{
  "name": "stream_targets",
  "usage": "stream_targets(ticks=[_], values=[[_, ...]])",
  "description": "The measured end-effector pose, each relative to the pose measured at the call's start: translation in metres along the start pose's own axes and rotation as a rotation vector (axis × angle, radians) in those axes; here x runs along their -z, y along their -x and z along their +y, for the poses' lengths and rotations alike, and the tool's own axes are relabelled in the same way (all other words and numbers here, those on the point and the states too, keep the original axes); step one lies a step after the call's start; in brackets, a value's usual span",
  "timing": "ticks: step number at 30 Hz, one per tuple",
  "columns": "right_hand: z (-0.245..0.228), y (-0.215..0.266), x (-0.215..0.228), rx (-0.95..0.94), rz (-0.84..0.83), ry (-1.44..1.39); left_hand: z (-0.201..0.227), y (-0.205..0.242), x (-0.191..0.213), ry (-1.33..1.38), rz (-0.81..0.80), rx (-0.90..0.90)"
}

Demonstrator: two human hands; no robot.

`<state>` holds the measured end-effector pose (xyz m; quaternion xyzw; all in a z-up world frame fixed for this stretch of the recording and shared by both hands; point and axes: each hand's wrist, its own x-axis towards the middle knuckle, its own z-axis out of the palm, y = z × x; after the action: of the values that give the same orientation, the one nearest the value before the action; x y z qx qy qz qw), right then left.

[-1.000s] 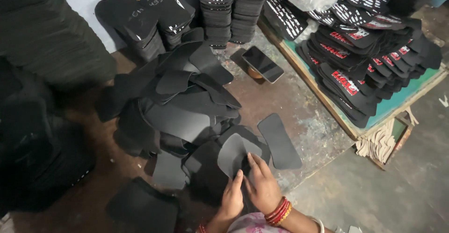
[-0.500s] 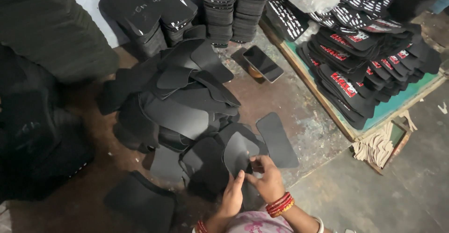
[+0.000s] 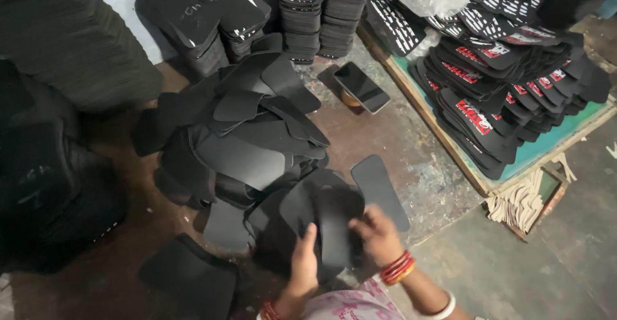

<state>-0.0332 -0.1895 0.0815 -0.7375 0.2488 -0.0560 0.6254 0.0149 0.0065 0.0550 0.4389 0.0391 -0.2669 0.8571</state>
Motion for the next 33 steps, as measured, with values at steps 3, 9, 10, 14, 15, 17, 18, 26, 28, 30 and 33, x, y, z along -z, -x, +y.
stream_targets(ticks=[3, 9, 10, 14, 15, 17, 18, 26, 28, 30, 33], values=[[0.003, -0.032, 0.047, 0.183, 0.189, 0.175, 0.054, 0.014, -0.025, 0.195, -0.038, 0.037], [-0.027, -0.024, 0.048, 0.268, 0.105, 0.692, -0.088, -0.015, 0.081, -0.708, -0.03, -0.463], [-0.025, -0.013, 0.036, 0.115, -0.072, 0.439, -0.097, -0.017, 0.089, -1.075, -0.021, -0.586], [0.022, -0.018, 0.036, 0.141, -0.227, 0.341, -0.026, -0.01, 0.015, -0.149, 0.042, 0.048], [0.044, -0.035, 0.057, 0.555, -0.056, 0.72, -0.014, -0.006, 0.015, -0.174, -0.018, 0.021], [0.044, -0.051, 0.089, 0.981, 0.115, 1.075, 0.0, 0.0, 0.031, -0.195, -0.06, -0.004], [0.02, -0.05, 0.102, 0.682, 0.298, 1.004, 0.001, 0.002, 0.046, -0.246, 0.092, -0.021], [0.008, -0.073, 0.074, 0.481, 0.087, 1.254, -0.075, 0.0, 0.161, -0.059, 0.327, -0.049], [-0.033, -0.057, 0.014, 0.676, -0.222, 0.887, -0.064, 0.019, 0.14, -0.23, 0.24, 0.214], [-0.035, -0.06, -0.011, 0.722, -0.215, 0.86, -0.076, 0.025, 0.129, -0.252, 0.196, 0.279], [-0.059, -0.057, -0.027, 0.615, -0.163, 0.911, -0.046, 0.032, 0.107, -0.445, 0.156, 0.122]])
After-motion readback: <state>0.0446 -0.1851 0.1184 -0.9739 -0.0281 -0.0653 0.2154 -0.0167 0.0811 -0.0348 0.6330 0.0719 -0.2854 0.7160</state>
